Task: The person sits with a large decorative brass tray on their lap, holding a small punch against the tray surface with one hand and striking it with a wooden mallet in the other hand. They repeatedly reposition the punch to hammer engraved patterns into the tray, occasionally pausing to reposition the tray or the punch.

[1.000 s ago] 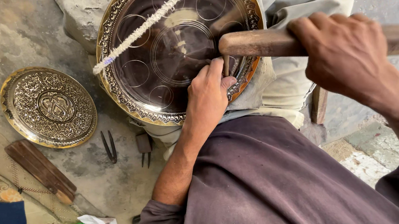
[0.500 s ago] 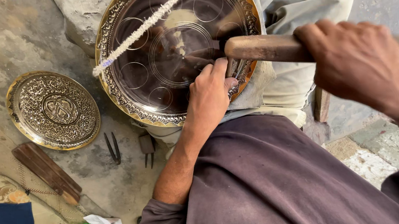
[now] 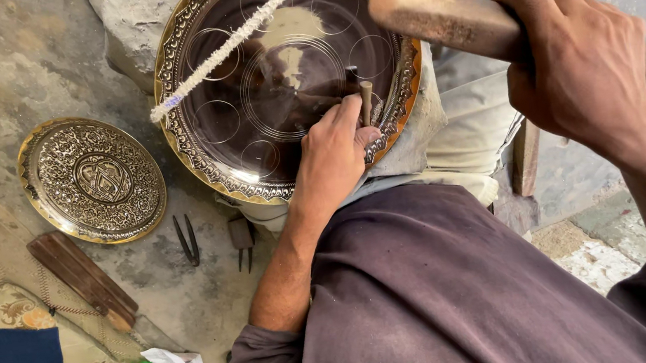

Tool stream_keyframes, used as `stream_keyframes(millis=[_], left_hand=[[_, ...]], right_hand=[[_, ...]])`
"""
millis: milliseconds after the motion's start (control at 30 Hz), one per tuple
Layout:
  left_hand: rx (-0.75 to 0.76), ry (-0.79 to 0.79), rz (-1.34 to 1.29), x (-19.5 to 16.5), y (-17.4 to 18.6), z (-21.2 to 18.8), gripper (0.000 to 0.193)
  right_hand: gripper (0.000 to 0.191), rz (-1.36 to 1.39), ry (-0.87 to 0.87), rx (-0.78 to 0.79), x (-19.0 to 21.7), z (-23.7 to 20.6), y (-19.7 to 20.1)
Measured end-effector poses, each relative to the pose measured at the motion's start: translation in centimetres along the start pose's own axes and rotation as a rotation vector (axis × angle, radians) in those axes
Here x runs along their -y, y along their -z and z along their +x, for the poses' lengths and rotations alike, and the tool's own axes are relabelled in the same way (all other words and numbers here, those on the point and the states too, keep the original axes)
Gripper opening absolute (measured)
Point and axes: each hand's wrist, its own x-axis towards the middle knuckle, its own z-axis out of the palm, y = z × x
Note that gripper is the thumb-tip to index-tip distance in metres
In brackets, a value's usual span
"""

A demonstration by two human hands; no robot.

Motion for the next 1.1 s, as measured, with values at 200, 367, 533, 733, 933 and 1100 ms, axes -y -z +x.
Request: stream_keyframes(millis=[200, 367, 533, 733, 933, 1100], left_hand=[[-0.014, -0.008, -0.012, 0.1, -0.1, 0.0, 0.034], [-0.009, -0.008, -0.048, 0.2, -0.1, 0.1, 0.035], [-0.032, -0.030, -0.045, -0.2, 0.2, -0.1, 0.032], [-0.316, -0.052, -0.171, -0.6, 1.4, -2.1, 0.024], [-0.298, -0.046, -0.189, 0.3, 0.1, -2.2, 0.024], [-0.285, -0.054, -0.135, 1.5, -0.6, -1.8, 0.028]], right_hand=[[0.037, 0.226, -0.073, 0.161, 1.0, 0.7, -0.3], [0.027, 0.045, 0.008, 0.186, 0.9, 0.4, -0.7], [0.028, -0.186, -0.008, 0.479, 1.6, 0.1, -0.1], [0.056, 0.152, 0.038, 0.075, 0.9, -1.2, 3.1], [0.054, 0.227, -0.014, 0.055, 0.6, -0.6, 1.6], [0.067, 0.299, 0.057, 0.029, 0.2, -0.7, 1.1]])
